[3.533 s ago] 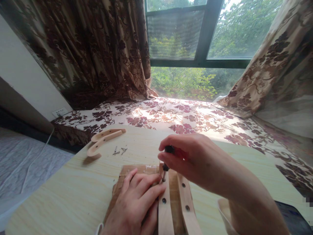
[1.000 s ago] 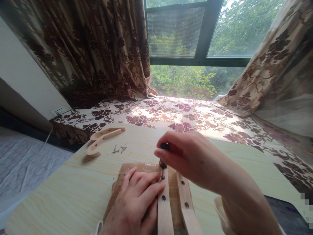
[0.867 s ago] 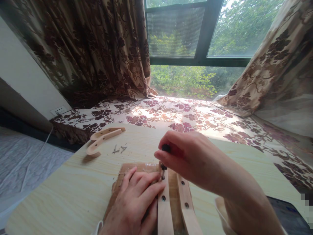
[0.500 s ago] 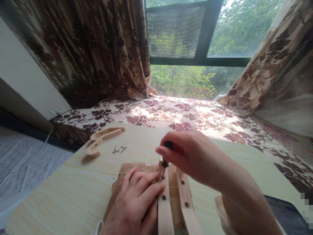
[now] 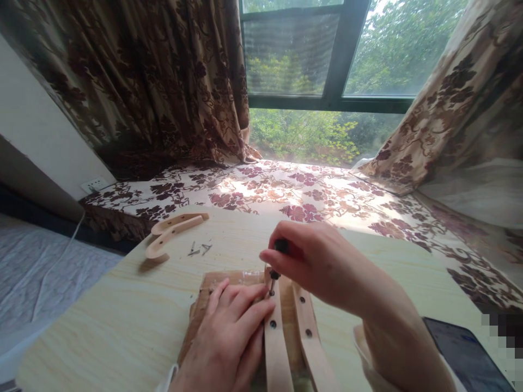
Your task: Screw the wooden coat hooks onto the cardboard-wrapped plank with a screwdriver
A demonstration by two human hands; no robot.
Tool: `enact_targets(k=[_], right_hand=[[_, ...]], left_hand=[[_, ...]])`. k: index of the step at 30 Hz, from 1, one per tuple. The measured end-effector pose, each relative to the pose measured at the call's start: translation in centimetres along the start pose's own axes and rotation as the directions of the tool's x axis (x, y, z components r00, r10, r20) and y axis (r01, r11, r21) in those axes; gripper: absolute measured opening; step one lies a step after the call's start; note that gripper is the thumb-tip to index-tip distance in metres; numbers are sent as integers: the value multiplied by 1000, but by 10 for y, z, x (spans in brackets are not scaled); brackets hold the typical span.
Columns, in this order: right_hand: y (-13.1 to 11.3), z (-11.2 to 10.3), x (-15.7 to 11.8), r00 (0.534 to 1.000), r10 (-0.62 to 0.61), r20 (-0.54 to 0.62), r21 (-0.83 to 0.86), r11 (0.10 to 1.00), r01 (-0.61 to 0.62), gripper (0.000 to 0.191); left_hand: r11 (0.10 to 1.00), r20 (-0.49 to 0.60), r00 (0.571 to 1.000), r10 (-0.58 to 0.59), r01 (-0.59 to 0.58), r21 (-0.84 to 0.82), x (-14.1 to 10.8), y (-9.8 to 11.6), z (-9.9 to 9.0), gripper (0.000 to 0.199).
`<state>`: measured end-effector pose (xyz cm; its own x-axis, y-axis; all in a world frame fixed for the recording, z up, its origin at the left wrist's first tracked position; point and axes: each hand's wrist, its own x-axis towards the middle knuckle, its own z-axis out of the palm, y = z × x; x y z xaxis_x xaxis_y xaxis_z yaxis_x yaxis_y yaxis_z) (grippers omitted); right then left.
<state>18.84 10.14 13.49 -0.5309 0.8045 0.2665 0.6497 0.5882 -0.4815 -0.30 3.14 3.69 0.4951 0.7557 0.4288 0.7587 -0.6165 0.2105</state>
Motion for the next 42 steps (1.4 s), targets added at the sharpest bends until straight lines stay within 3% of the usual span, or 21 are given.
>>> enact_targets(k=[3,7,10,12,15,17,19,21,22,24,25,29,33,42], right_hand=[[-3,-5,0,997,12,80,-6,1000,-11,12],[-13,-18,6,971,-45,234,-171,981,87,7],[-21,-22,15,955,-80,285,-255,954,156,9],[-26,-22,20,952,-96,290,-271,946,178,11],[-32,-21,24,942,-117,315,-292,932,214,12],[-35,-21,22,935,-128,329,-298,926,232,12],[-36,-21,18,935,-133,329,-303,923,238,12],[-35,-20,12,940,-129,315,-313,921,231,12],[-35,-18,10,945,-123,302,-321,921,223,12],[-34,-14,5,956,-109,272,-342,918,202,13],[-33,-13,2,962,-101,254,-354,916,189,14],[-35,-7,-4,976,-71,205,-395,906,149,15],[-42,-4,-4,981,-44,191,-424,897,123,16],[-47,-5,2,963,13,267,-447,887,112,18]], left_hand=[[999,24,999,-25,26,-44,-2,-6,-11,47],[993,204,974,-95,106,-45,1,-22,-29,66],[986,283,946,-159,168,-9,6,-28,-31,69],[973,238,943,-231,227,42,5,-23,-27,68],[939,81,944,-320,305,157,-8,-11,-25,60],[955,59,964,-259,246,163,-20,-5,-27,49],[977,82,976,-204,198,75,-29,-4,-29,39],[965,41,968,-246,248,-79,-30,-7,-27,32],[939,-2,953,-303,299,-169,-27,-10,-23,29],[839,-125,878,-463,387,-383,-17,-15,-13,31],[818,-148,862,-485,387,-425,-11,-16,-8,34],[779,-129,879,-459,328,-535,7,-15,8,44],[744,-89,900,-426,293,-601,8,-11,14,44],[709,-97,860,-502,345,-616,2,-8,31,47]])
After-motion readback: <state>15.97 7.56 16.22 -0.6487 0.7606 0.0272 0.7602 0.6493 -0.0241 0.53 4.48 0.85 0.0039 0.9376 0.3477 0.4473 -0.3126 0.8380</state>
